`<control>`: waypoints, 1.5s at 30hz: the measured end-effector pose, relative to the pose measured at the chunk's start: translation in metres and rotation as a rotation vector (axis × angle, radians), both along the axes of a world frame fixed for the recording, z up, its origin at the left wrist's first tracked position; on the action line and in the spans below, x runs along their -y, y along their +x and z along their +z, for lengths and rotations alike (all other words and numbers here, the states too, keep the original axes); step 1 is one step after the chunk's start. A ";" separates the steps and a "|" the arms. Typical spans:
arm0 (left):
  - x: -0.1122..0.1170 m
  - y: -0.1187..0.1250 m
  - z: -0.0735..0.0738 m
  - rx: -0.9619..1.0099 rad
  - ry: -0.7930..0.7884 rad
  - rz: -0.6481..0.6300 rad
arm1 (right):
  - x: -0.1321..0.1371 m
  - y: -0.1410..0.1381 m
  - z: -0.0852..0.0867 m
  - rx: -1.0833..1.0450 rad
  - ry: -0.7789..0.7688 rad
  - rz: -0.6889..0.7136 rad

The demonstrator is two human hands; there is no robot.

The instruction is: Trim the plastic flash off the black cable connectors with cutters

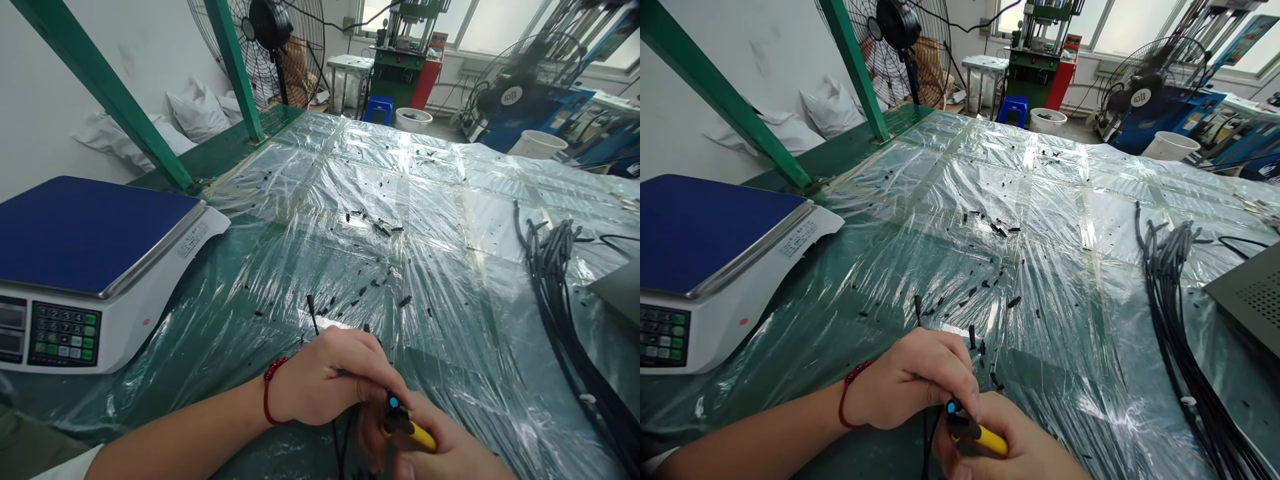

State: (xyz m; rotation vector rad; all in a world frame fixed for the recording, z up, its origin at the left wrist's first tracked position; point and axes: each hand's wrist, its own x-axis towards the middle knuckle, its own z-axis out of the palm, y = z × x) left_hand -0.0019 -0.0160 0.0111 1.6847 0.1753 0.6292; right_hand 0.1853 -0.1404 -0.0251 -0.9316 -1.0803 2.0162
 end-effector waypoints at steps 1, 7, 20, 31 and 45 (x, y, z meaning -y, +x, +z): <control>0.000 0.000 0.000 -0.003 -0.009 -0.004 | 0.001 0.000 0.000 0.022 -0.023 -0.011; 0.000 -0.001 0.000 -0.014 -0.036 -0.014 | 0.003 -0.003 0.000 0.102 -0.048 -0.043; 0.000 -0.001 -0.004 0.001 -0.039 -0.020 | -0.004 -0.011 0.009 0.169 0.023 -0.054; -0.002 0.001 -0.005 0.004 -0.061 -0.039 | 0.003 -0.015 -0.013 0.184 0.120 -0.150; 0.034 0.013 -0.023 -0.099 -0.625 -0.165 | 0.009 -0.049 -0.037 -0.042 -0.105 -0.323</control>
